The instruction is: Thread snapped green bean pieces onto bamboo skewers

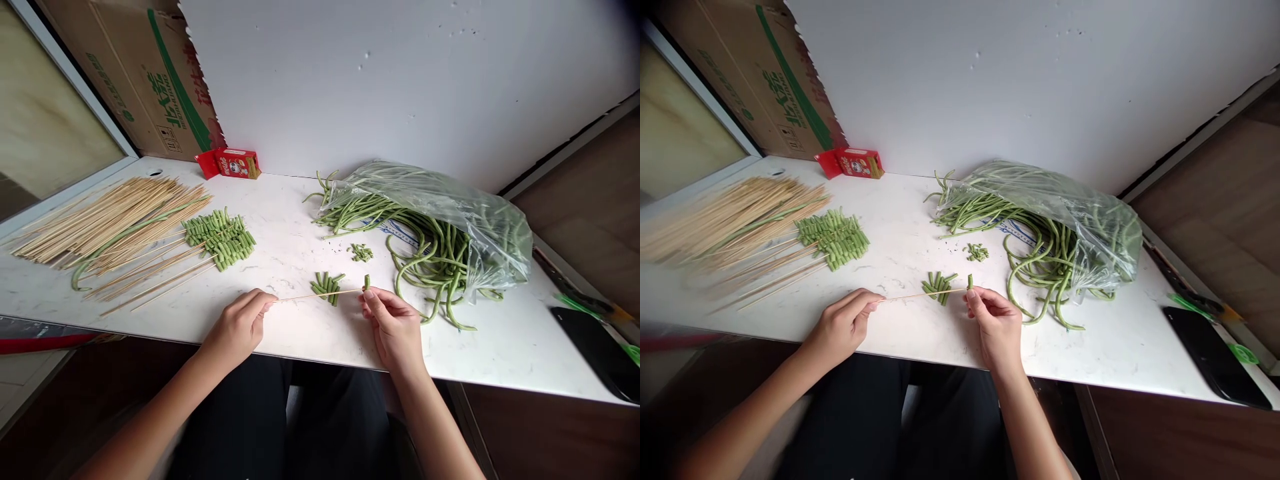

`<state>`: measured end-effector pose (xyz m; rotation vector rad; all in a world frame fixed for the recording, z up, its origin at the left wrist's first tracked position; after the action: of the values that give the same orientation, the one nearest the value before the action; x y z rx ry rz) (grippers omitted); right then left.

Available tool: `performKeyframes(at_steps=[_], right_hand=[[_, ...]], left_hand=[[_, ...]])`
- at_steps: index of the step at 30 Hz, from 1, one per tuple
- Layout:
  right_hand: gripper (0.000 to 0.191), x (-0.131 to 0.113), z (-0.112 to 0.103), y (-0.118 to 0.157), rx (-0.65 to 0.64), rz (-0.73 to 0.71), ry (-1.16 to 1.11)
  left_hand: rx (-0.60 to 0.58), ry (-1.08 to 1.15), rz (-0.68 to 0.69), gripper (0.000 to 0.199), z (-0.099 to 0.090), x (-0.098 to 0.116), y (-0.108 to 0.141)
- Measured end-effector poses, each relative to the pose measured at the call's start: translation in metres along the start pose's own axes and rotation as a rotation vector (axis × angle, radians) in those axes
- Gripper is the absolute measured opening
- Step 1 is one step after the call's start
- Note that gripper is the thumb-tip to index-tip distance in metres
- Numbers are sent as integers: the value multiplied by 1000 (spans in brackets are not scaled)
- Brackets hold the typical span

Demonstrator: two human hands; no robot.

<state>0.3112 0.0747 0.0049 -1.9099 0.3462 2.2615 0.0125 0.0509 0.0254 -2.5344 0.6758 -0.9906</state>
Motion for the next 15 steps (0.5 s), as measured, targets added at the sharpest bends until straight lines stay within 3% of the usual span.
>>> performKeyframes(at_steps=[9, 12, 15], right_hand=[[27, 2, 2, -1, -42, -11, 2], [26, 1, 2, 0, -19, -19, -10], [27, 0, 3, 0, -1, -34, -15]], left_hand=[[46, -60, 32, 30, 0, 3, -5], [102, -195, 100, 27, -17, 19, -10], [222, -223, 94, 42, -49, 32, -10]])
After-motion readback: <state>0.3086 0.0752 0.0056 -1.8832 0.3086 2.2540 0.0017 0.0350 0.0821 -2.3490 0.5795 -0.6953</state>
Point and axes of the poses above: each hand's wrist, its own y-axis away from the middle knuckle, its own z-axis out of the palm, x = y × z, the point moved 6 cm from there along -y, towards the middle knuckle, and after that the axes turned 2 degrees about y, right-handed, at the moved point
